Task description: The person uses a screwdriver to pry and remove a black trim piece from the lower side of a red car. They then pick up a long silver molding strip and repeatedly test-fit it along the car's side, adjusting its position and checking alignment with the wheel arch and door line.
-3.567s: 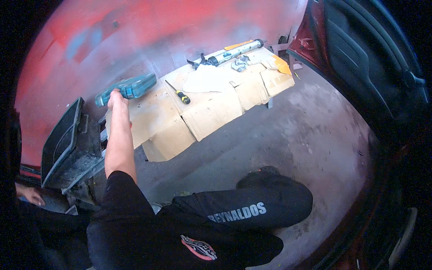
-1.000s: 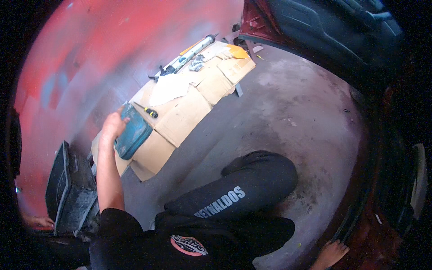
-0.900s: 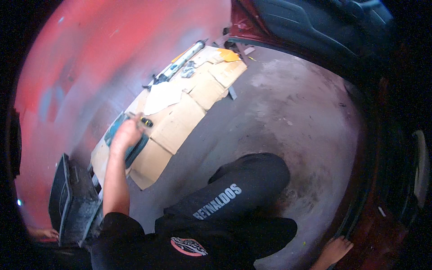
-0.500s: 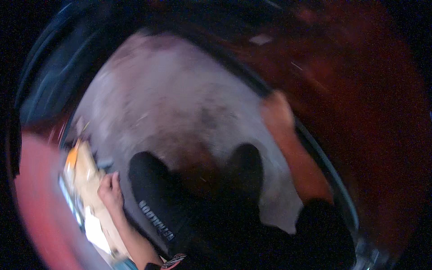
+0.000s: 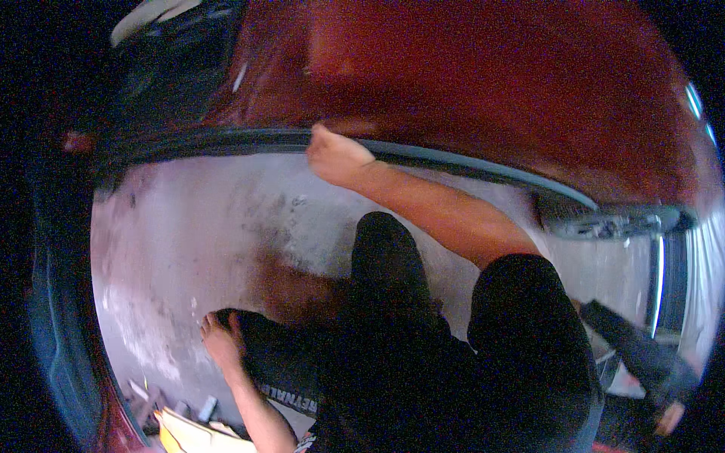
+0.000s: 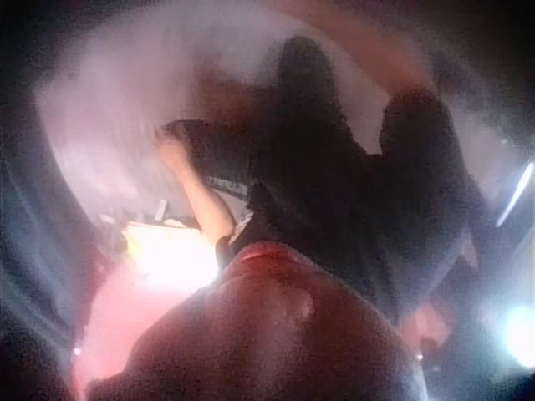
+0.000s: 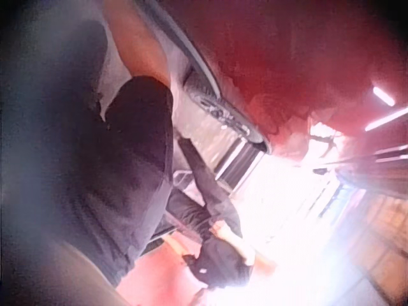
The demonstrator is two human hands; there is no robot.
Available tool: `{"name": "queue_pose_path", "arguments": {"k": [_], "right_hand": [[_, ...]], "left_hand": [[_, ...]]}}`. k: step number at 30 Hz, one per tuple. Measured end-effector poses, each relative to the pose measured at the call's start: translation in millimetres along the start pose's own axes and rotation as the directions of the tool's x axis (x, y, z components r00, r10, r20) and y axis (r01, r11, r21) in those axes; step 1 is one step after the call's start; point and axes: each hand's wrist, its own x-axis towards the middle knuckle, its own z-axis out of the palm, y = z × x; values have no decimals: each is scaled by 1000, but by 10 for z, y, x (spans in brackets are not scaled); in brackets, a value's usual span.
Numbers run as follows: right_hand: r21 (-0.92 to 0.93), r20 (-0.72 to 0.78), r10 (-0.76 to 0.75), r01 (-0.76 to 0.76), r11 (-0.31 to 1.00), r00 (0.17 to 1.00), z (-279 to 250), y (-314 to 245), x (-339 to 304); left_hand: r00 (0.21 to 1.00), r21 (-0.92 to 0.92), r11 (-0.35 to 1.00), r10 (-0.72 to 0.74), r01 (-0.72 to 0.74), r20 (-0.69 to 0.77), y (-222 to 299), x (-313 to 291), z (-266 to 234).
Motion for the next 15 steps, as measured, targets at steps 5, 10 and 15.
{"name": "queue_pose_path", "arguments": {"k": [5,10,15], "right_hand": [[-27,-84,44,-47,999,995,-1,-293,81],[44,-91,100,-96,994,991,-367,-235,136],[125,95,163,-174,977,982,-412,-360,263]], "left_hand": [[908,293,864,353,-408,224,-229,157,204],[500,-379,654,750,-654,432,357,353,245],[560,-280,662,743,-695,366,1044,719,882]]}}
